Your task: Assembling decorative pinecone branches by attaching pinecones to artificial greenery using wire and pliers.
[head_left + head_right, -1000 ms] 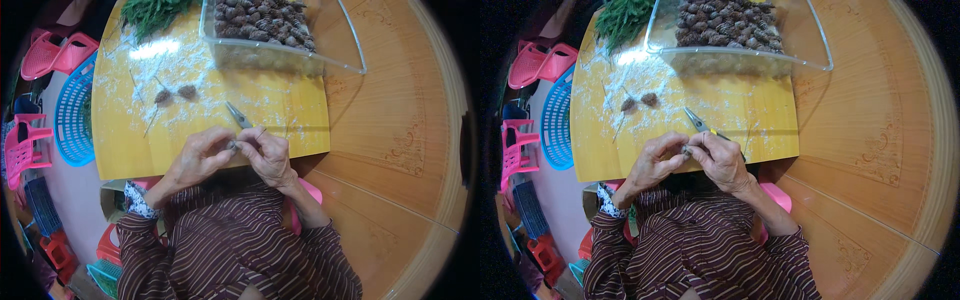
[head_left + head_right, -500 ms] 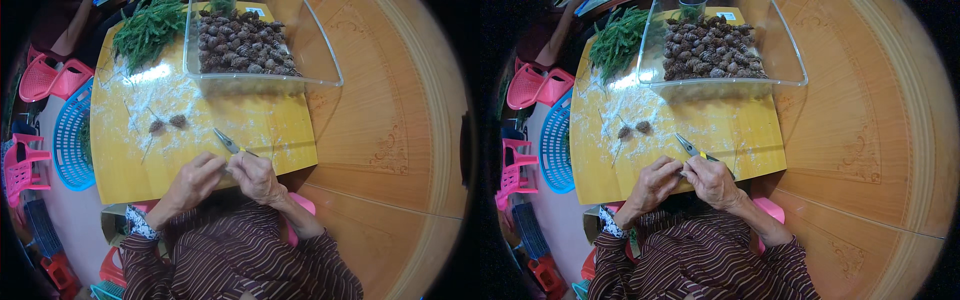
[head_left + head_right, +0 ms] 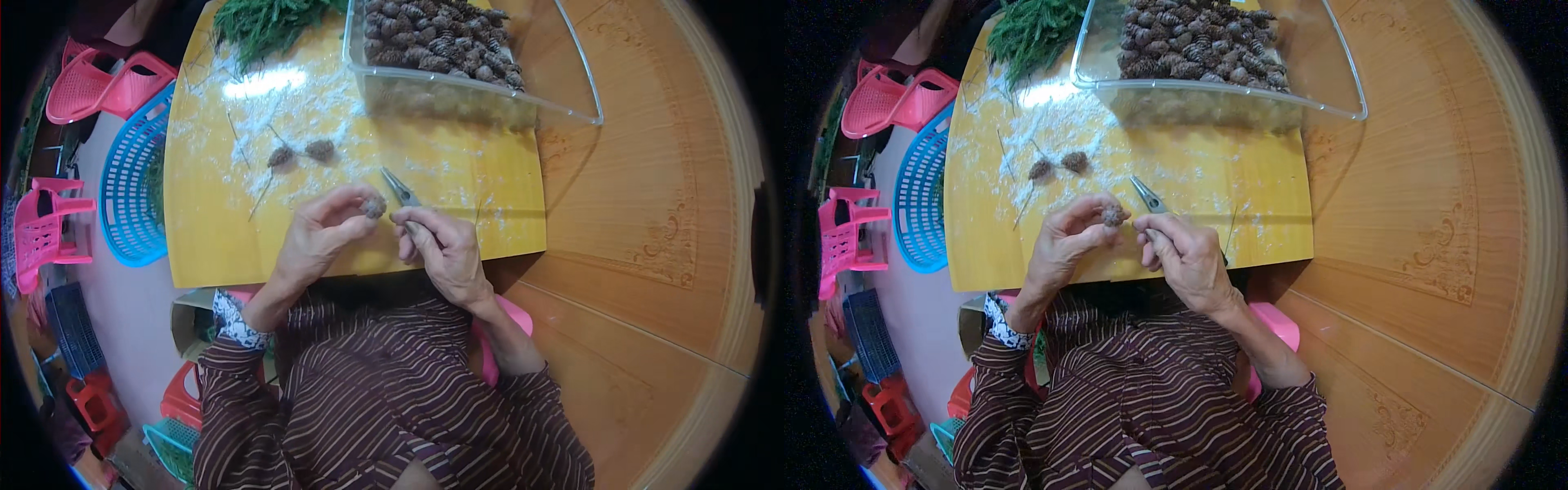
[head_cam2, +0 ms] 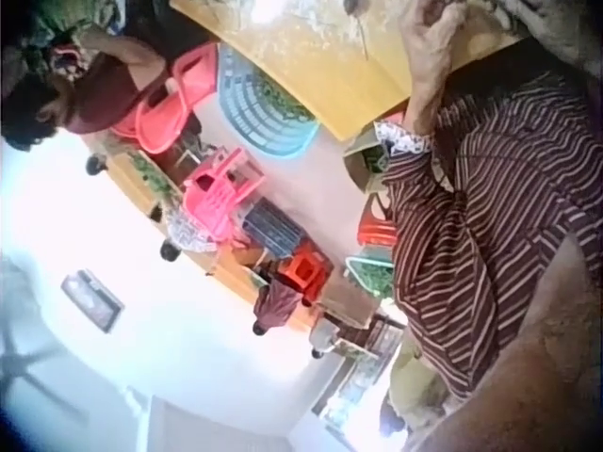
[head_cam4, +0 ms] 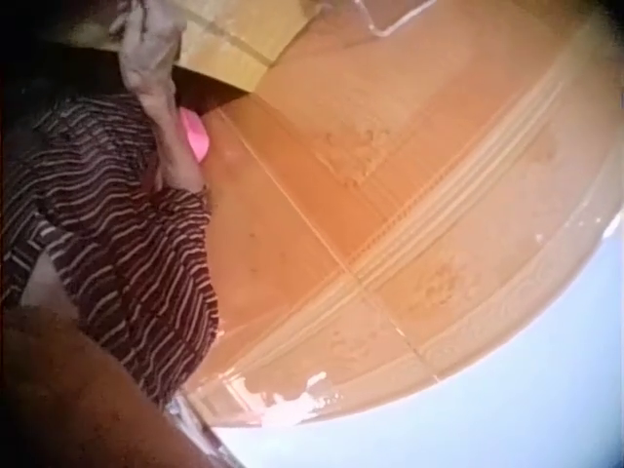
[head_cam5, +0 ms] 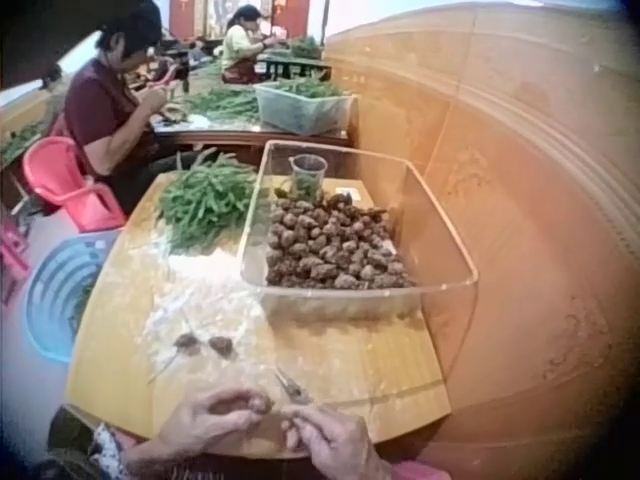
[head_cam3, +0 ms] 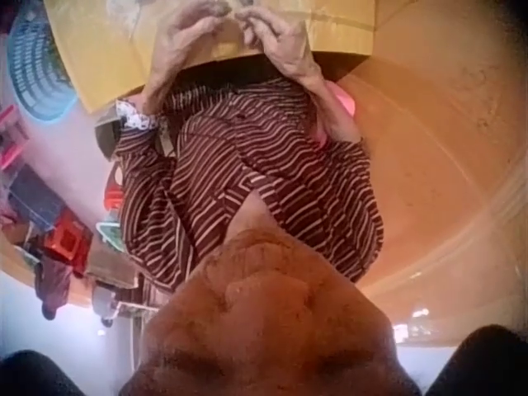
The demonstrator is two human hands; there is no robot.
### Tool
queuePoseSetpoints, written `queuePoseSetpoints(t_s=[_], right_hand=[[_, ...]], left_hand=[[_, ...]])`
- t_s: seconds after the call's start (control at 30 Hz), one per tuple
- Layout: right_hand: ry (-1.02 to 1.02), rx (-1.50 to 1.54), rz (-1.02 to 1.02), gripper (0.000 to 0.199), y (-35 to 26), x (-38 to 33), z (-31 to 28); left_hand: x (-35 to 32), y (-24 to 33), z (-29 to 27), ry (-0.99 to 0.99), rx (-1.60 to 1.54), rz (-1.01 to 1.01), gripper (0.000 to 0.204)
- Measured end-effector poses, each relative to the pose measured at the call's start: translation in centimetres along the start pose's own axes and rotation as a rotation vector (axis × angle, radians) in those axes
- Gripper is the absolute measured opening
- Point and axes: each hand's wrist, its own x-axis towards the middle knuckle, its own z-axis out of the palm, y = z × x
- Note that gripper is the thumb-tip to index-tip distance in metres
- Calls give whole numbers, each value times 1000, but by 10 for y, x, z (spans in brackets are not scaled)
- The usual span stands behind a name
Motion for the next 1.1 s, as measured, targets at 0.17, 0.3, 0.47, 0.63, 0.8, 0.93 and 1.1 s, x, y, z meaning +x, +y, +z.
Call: queuePoseSetpoints(t_s=[0.17, 0.3, 0.47, 0.63, 0.8, 0.93, 1.1], right_hand=[[-59, -132, -85, 11, 1, -2, 1], [-46, -264, -179, 9, 6, 0, 1], [-42, -393, -297, 6, 8, 2, 0], [-64, -443, -280, 5, 1, 1, 0], [-53, -332, -239, 15, 4, -2, 0], [-200, -239, -22, 22, -6, -3, -5], [-223, -134, 59, 25, -5, -3, -6]], left_hand=[[-3, -10, 6, -4, -38, 76, 31], [-5, -17, 8, -22, 28, 93, 30], [-8, -3, 17, -10, 221, 59, 28], [-7, -5, 9, -24, 215, 14, 27], [0, -4, -2, -43, 5, -12, 26], [1, -3, -7, -91, -43, -11, 25], [2, -3, -8, -135, -19, 27, 25]])
